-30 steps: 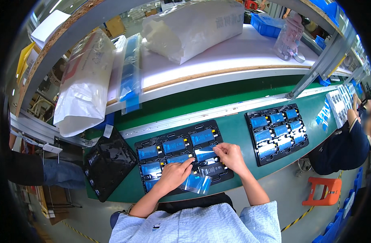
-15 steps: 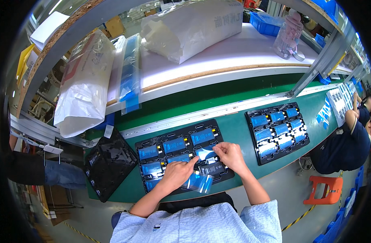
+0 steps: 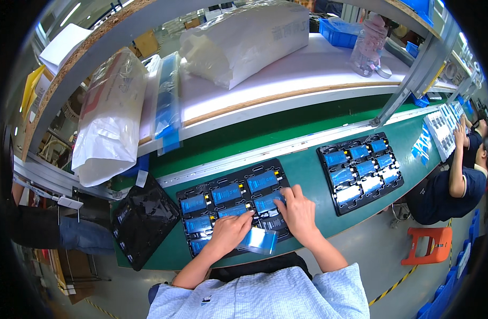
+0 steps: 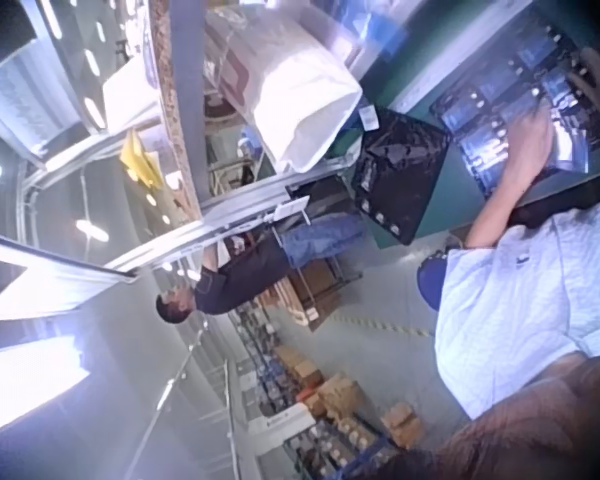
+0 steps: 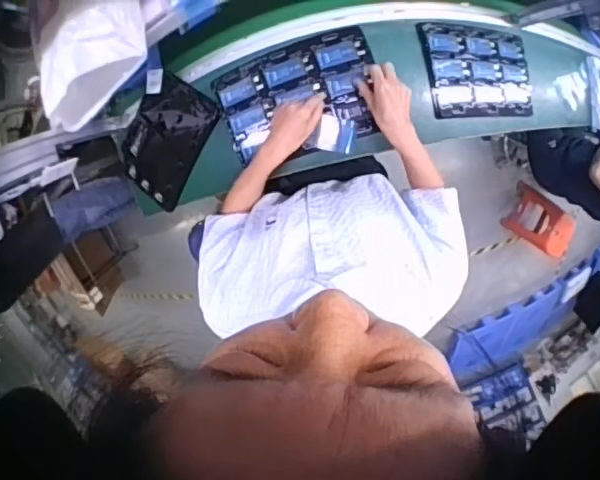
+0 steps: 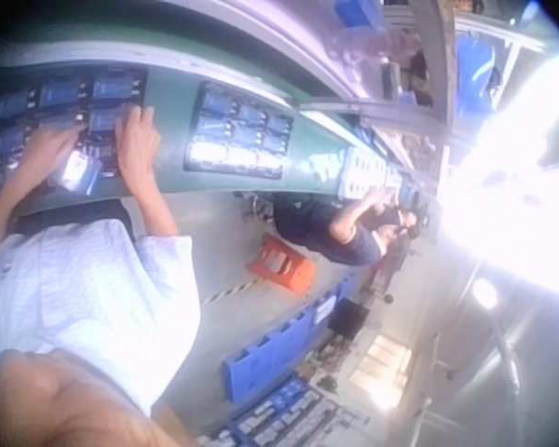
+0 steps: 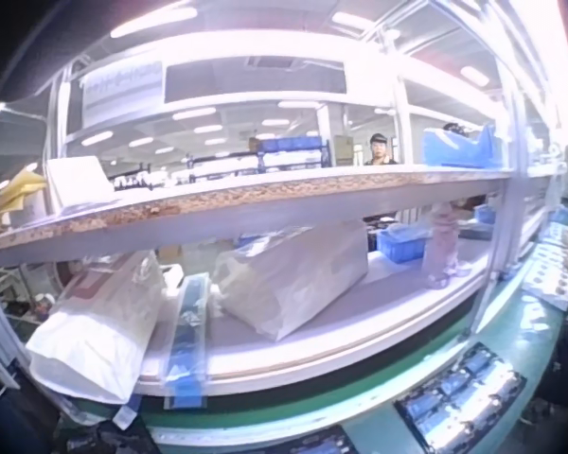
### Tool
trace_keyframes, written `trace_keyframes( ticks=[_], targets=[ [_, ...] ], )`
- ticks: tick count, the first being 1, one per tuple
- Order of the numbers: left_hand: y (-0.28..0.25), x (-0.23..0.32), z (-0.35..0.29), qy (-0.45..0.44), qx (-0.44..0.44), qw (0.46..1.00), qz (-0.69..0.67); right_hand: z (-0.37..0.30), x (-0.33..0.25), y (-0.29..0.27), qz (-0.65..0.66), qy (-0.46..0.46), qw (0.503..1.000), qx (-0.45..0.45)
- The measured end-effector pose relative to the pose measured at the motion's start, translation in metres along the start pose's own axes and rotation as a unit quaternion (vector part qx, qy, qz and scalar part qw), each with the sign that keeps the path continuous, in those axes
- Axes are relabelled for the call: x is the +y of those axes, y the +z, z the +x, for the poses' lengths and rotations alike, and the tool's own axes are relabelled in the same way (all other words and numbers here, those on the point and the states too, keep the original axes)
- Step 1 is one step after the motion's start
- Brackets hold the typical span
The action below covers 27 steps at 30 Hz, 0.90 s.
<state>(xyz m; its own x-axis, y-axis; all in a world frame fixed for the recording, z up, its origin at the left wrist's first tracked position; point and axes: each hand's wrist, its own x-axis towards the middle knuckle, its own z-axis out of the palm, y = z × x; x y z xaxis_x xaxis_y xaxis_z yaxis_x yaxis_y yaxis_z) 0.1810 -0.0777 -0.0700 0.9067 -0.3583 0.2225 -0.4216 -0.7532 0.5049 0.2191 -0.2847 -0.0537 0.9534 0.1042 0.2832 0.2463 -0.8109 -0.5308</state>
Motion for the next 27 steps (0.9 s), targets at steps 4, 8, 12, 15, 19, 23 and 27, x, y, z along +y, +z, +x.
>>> trace_keyframes(
  ticks=[4, 8, 12, 15, 19, 23, 27],
  targets=[
    [-0.015, 0.018, -0.016, -0.002, 0.091, 0.978, -0.188, -0.03, 0.016, -0.015, 0.216, 0.067, 0.951, -0.209],
    [-0.032, 0.029, -0.035, 0.002, 0.102, 0.965, -0.243, -0.066, 0.016, -0.015, 0.415, 0.071, 0.855, -0.302],
    [-0.023, 0.033, -0.044, 0.021, 0.162, 0.938, -0.304, -0.081, 0.008, -0.003, 0.477, 0.094, 0.812, -0.323],
    [-0.018, 0.035, -0.051, -0.002, 0.179, 0.928, -0.326, -0.083, 0.007, -0.002, 0.493, 0.109, 0.784, -0.361],
    [-0.027, 0.027, -0.053, -0.129, 0.098, 0.962, -0.22, -0.079, -0.002, -0.009, 0.563, 0.222, 0.722, -0.337],
    [-0.055, 0.041, -0.042, -0.053, 0.038, 0.998, 0.024, -0.081, -0.003, -0.002, 0.502, 0.148, 0.797, -0.303],
    [-0.05, 0.04, -0.049, -0.001, -0.078, 0.985, -0.155, -0.084, -0.013, 0.003, 0.424, 0.054, 0.846, -0.318]
  ],
)
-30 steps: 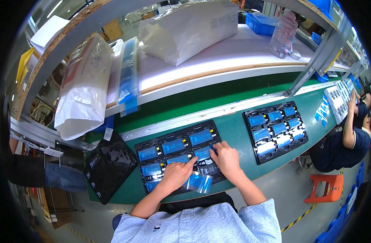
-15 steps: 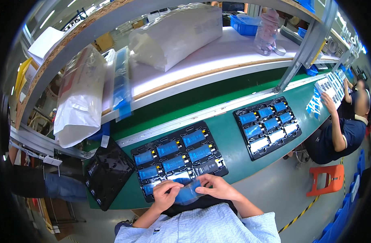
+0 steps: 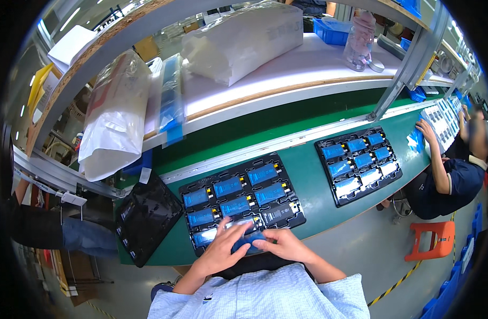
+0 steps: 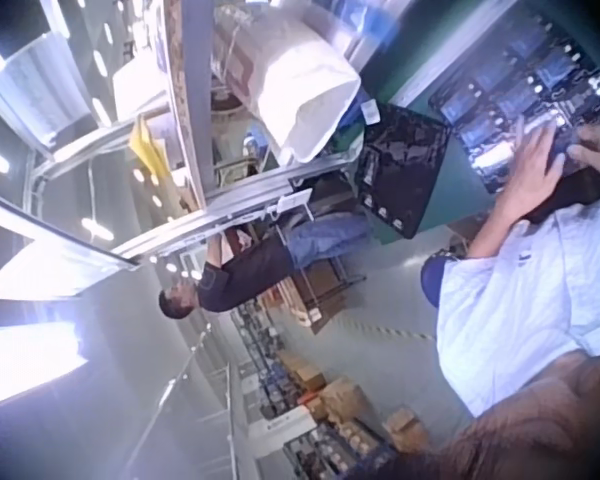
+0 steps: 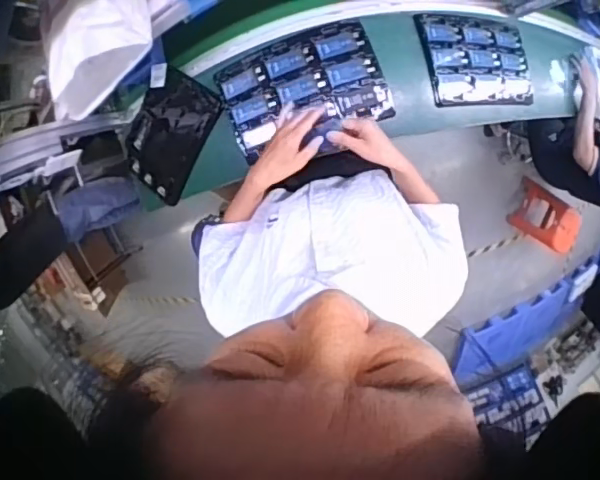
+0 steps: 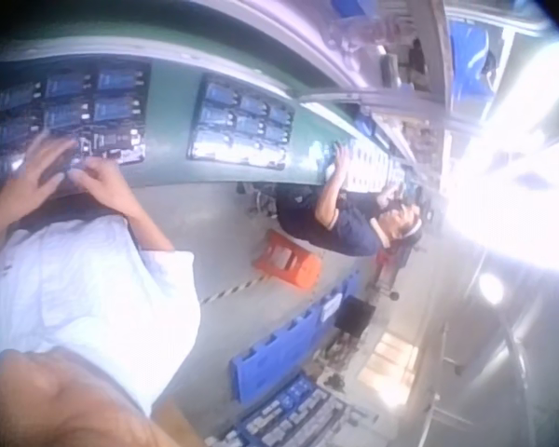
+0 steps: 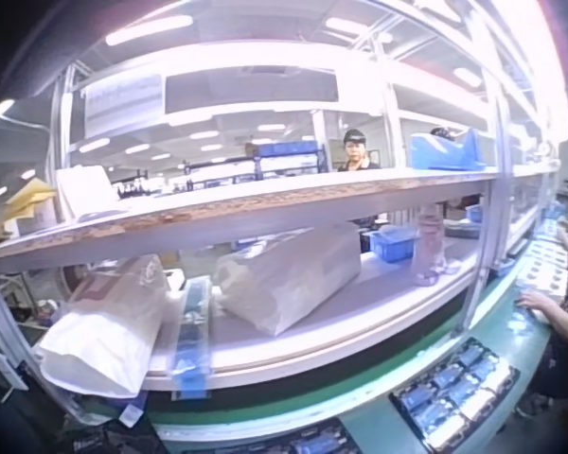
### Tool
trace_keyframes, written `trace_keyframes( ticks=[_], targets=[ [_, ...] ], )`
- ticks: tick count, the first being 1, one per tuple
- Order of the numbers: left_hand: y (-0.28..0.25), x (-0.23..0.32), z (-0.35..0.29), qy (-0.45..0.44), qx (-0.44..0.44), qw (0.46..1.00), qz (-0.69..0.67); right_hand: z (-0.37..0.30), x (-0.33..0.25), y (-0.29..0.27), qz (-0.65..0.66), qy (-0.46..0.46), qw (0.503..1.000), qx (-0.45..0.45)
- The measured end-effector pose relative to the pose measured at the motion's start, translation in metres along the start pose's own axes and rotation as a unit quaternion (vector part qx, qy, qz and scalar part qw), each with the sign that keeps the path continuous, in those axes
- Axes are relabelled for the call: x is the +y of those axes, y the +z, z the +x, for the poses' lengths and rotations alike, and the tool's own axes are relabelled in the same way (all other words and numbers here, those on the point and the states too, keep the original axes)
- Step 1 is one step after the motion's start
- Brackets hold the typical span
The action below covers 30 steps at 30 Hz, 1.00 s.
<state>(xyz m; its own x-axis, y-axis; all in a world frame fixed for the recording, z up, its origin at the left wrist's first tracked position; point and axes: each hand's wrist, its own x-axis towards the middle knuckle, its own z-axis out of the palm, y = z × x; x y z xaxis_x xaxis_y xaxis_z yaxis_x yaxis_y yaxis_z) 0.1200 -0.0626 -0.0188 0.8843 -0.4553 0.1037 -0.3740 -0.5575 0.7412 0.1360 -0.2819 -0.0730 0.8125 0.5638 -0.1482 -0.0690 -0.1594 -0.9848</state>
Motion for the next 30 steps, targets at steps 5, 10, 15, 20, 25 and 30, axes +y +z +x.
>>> trace_keyframes(
  ticks=[5, 10, 15, 20, 25, 30],
  targets=[
    [0.004, -0.002, -0.009, -0.117, -0.014, 0.988, -0.102, -0.003, -0.018, 0.003, -0.062, -0.049, 0.997, 0.023],
    [-0.006, -0.001, -0.011, -0.176, -0.067, 0.978, -0.085, -0.009, -0.015, -0.006, 0.013, -0.026, 1.0, 0.01],
    [-0.019, 0.0, -0.014, -0.163, -0.124, 0.967, -0.149, -0.016, -0.025, -0.022, -0.038, -0.063, 0.996, 0.056],
    [-0.013, -0.025, -0.025, -0.042, -0.077, 0.964, -0.25, -0.025, -0.039, -0.038, -0.088, -0.082, 0.99, 0.07],
    [-0.015, -0.025, -0.025, -0.072, -0.014, 0.972, -0.225, -0.029, -0.054, -0.048, -0.118, -0.09, 0.983, 0.111],
    [-0.007, -0.018, -0.013, -0.125, -0.038, 0.961, -0.244, -0.028, -0.055, -0.055, -0.148, -0.082, 0.978, 0.118]
  ],
)
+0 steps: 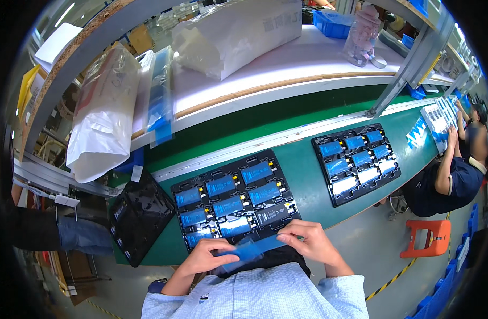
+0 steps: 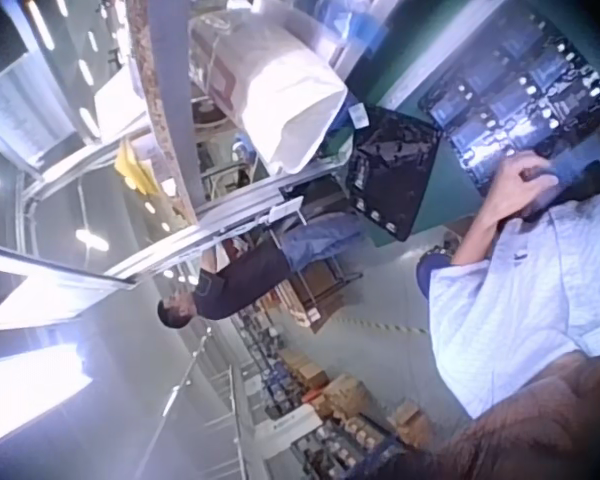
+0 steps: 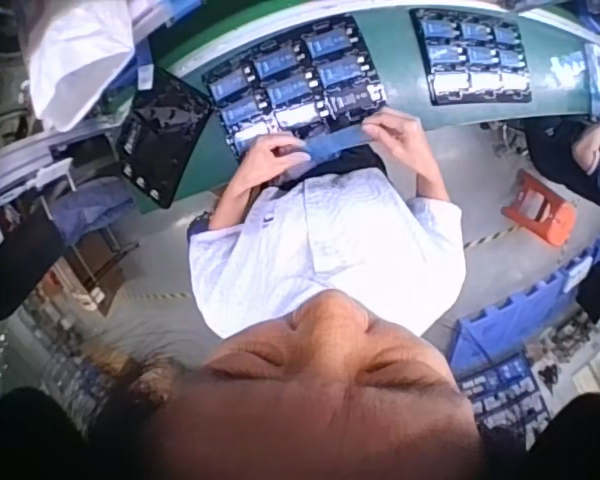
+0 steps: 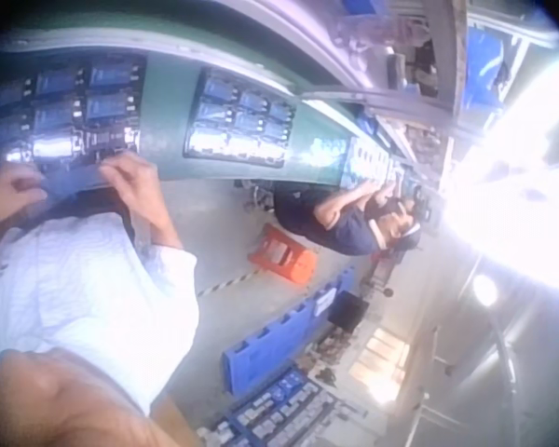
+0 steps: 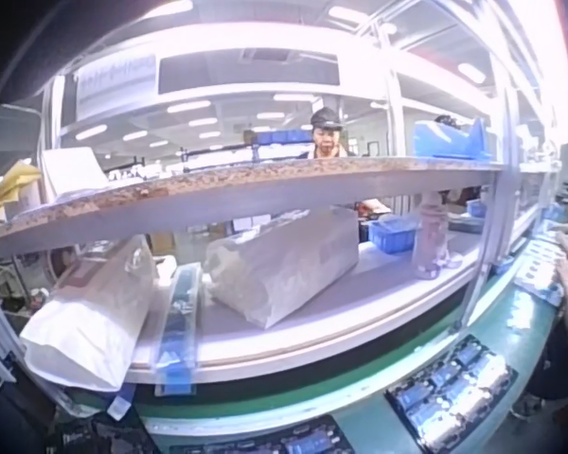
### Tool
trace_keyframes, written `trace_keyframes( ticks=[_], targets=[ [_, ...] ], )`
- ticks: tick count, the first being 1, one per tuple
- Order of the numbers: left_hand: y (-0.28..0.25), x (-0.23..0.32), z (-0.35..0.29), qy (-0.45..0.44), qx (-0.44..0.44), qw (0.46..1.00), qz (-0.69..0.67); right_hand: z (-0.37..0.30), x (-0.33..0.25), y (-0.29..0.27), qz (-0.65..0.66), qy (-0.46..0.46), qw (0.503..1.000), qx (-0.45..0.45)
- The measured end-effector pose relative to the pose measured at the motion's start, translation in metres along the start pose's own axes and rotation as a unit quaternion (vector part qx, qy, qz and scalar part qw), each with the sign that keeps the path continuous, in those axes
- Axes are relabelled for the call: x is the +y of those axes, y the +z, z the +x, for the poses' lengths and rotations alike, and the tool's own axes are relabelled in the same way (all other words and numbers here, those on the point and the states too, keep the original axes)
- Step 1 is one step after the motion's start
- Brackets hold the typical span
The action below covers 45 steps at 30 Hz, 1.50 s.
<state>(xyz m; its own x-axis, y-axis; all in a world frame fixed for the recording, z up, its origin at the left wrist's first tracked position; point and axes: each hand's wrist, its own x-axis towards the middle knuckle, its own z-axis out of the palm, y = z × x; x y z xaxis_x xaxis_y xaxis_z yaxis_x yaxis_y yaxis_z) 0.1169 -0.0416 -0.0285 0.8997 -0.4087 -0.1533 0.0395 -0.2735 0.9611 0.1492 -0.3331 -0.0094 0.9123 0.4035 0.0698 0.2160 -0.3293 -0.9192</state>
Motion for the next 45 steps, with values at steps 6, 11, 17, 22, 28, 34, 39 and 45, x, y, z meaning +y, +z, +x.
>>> trace_keyframes(
  ticks=[6, 11, 17, 22, 28, 34, 39, 45],
  targets=[
    [-0.005, -0.002, 0.001, -0.012, 0.03, 0.999, 0.036, 0.005, 0.007, -0.012, 0.015, 0.039, 0.999, 0.027],
    [-0.003, -0.005, -0.001, -0.105, -0.003, 0.994, -0.033, 0.014, 0.035, -0.025, 0.058, 0.157, 0.982, 0.083],
    [0.009, -0.012, 0.019, 0.035, -0.12, 0.986, 0.113, 0.037, 0.062, -0.013, 0.066, 0.219, 0.973, -0.015],
    [0.015, -0.004, 0.03, 0.03, -0.134, 0.976, 0.17, 0.043, 0.071, -0.001, 0.022, 0.197, 0.98, -0.001],
    [0.021, -0.015, 0.033, 0.082, -0.093, 0.966, 0.227, 0.044, 0.07, 0.003, -0.006, 0.196, 0.98, 0.01],
    [0.02, -0.012, 0.034, 0.066, -0.108, 0.968, 0.217, 0.044, 0.066, 0.005, -0.016, 0.197, 0.98, 0.023],
    [0.02, -0.014, 0.035, 0.075, -0.104, 0.968, 0.215, 0.044, 0.067, 0.006, -0.022, 0.194, 0.98, 0.022],
    [0.02, -0.007, 0.038, 0.052, -0.118, 0.971, 0.201, 0.045, 0.065, 0.006, -0.045, 0.194, 0.98, 0.02]
  ],
)
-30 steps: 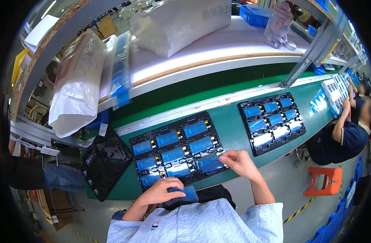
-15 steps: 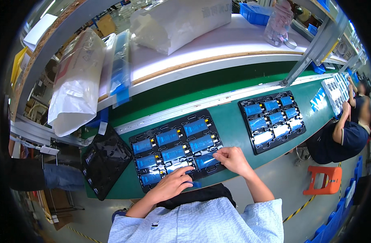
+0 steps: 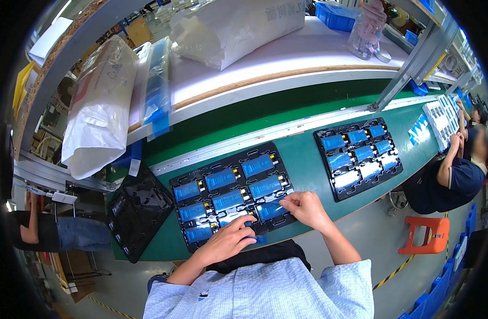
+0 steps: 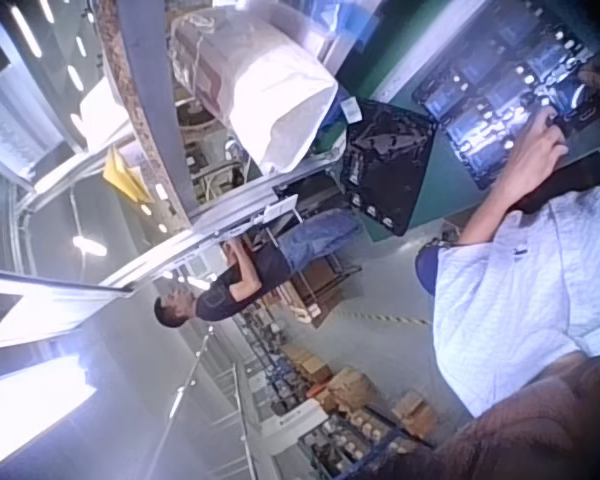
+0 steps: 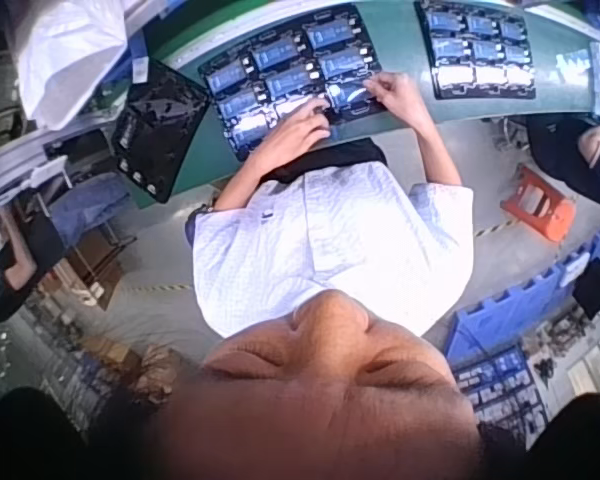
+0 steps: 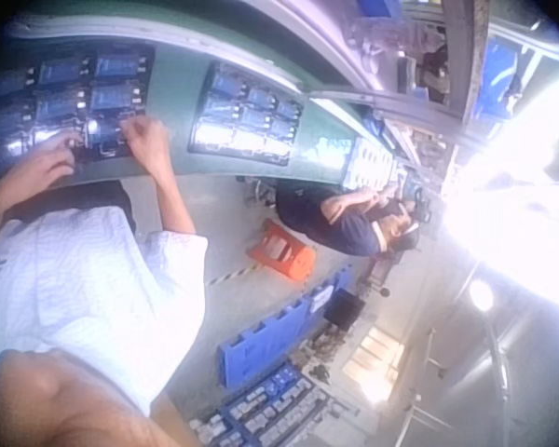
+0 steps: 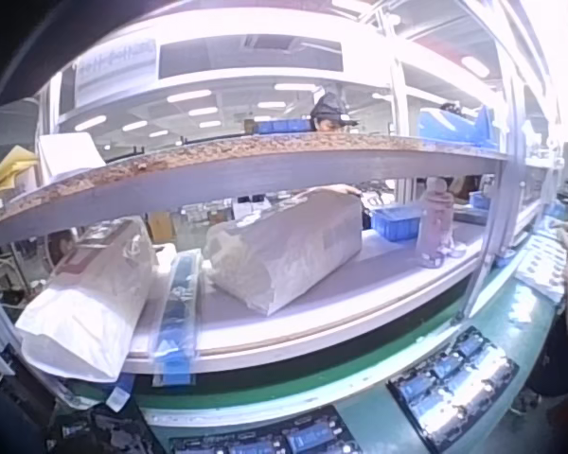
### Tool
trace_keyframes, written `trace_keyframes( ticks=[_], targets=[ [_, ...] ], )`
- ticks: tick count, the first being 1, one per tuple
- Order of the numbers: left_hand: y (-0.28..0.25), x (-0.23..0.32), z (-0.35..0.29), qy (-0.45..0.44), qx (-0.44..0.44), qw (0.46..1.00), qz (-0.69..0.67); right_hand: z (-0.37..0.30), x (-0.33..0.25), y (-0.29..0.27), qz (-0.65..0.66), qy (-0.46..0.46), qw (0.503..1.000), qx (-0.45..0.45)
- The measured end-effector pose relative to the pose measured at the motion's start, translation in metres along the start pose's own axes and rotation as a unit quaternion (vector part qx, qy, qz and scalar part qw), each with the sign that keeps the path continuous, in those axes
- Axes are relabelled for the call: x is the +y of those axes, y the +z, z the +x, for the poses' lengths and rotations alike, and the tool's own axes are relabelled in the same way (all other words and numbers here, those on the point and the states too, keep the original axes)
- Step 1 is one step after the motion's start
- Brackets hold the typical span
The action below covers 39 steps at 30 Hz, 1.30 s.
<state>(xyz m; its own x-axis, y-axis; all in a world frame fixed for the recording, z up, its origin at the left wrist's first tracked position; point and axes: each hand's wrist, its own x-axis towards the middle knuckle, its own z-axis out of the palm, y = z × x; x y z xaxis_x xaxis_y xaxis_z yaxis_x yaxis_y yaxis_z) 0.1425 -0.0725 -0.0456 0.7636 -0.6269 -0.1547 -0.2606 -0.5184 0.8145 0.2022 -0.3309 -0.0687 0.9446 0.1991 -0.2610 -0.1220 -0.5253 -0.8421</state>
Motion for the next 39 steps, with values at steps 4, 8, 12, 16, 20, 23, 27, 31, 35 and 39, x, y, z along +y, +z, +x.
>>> trace_keyframes(
  ticks=[4, 8, 12, 16, 20, 23, 27, 31, 35, 39],
  targets=[
    [0.004, -0.006, 0.007, 0.068, 0.027, 0.996, 0.049, 0.0, -0.003, 0.001, -0.01, -0.007, 1.0, 0.008],
    [0.002, -0.003, 0.012, 0.041, -0.019, 0.997, 0.068, 0.0, -0.005, 0.0, -0.026, -0.002, 1.0, 0.007],
    [0.006, -0.003, 0.013, 0.054, -0.007, 0.995, 0.085, -0.002, -0.012, 0.001, -0.048, -0.005, 0.999, 0.015],
    [0.007, -0.004, 0.014, 0.063, -0.006, 0.994, 0.089, -0.003, -0.015, 0.004, -0.083, -0.019, 0.996, 0.036],
    [0.008, -0.004, 0.013, 0.057, -0.008, 0.994, 0.091, -0.005, -0.013, 0.01, -0.212, -0.086, 0.972, 0.061],
    [0.006, -0.002, 0.012, 0.043, -0.016, 0.995, 0.093, -0.011, -0.026, 0.008, -0.262, -0.145, 0.935, 0.188],
    [0.007, -0.005, 0.008, 0.033, 0.005, 0.999, 0.04, 0.0, -0.001, -0.009, -0.168, -0.077, 0.97, 0.158],
    [-0.004, -0.013, -0.02, 0.07, 0.104, 0.989, -0.075, -0.003, 0.011, -0.008, -0.154, -0.062, 0.973, 0.16],
    [-0.015, -0.031, -0.084, -0.089, 0.353, 0.93, -0.056, -0.01, 0.015, 0.003, -0.152, -0.053, 0.976, 0.144],
    [-0.002, -0.068, -0.13, -0.179, 0.453, 0.845, -0.222, -0.01, 0.014, 0.003, -0.127, -0.064, 0.977, 0.159]
  ],
)
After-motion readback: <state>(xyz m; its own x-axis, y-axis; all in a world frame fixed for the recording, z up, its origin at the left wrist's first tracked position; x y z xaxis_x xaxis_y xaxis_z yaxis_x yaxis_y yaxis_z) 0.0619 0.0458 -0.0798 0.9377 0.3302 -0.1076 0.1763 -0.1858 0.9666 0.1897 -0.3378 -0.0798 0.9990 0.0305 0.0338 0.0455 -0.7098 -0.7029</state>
